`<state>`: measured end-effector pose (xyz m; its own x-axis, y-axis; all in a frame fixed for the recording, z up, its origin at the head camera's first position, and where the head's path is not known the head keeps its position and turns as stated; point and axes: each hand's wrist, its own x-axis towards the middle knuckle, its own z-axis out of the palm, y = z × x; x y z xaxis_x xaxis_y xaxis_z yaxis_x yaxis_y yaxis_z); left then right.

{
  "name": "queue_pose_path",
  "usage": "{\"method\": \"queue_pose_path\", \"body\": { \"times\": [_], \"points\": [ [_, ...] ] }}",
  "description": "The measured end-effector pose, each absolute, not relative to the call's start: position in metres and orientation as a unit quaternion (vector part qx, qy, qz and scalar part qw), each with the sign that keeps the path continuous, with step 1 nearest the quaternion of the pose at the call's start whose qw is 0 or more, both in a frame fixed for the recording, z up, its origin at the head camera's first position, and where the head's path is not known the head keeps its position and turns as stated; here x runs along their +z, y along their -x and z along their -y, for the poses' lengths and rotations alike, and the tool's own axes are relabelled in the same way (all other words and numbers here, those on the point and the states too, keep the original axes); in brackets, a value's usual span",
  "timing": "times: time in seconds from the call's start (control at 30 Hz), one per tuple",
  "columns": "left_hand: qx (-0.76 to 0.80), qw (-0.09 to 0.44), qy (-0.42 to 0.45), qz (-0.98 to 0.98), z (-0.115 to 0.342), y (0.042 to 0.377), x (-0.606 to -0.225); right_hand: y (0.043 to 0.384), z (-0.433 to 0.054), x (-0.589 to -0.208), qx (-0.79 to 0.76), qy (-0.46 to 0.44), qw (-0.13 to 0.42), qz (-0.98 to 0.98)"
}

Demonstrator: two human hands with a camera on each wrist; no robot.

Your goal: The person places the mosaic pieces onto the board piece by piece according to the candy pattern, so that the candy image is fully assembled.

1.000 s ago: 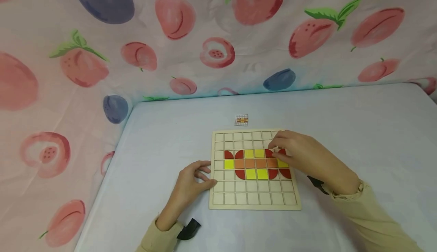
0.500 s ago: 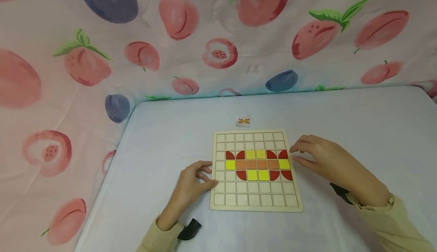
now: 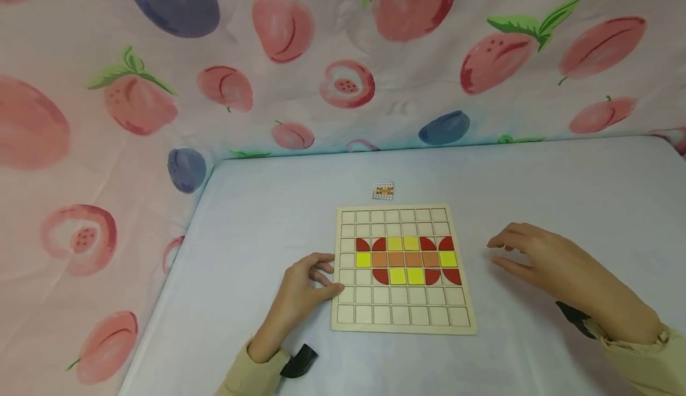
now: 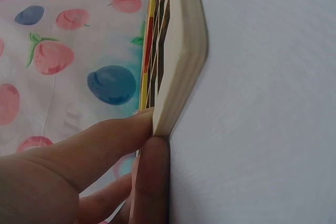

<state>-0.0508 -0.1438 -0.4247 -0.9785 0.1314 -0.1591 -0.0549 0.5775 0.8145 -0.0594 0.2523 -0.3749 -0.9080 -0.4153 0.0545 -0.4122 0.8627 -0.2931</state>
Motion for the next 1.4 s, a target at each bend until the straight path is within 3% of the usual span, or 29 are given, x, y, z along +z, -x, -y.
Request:
{"method": "queue_pose_path", "body": {
  "times": [0.3, 0.6, 1.07, 1.4],
  "points": [
    [0.460, 0.107, -0.018, -0.881, 0.144, 0.051, -0.426, 0.052, -0.277, -0.387, -0.133, 0.185, 0.018, -0.974],
    [0.456, 0.107, -0.017, -0.883, 0.144, 0.051, -0.425, 0.048, -0.298, -0.400, -0.108, 0.134, 0.109, -0.979],
    [0.458, 0.097, -0.017, -0.883, 0.145, 0.050, -0.422, 0.044, -0.320, -0.413, -0.148, 0.223, 0.024, -0.963],
    [0.462, 0.103, -0.017, -0.881, 0.144, 0.050, -0.423, 0.045, -0.322, -0.409, -0.150, 0.182, 0.056, -0.970]
  ]
}}
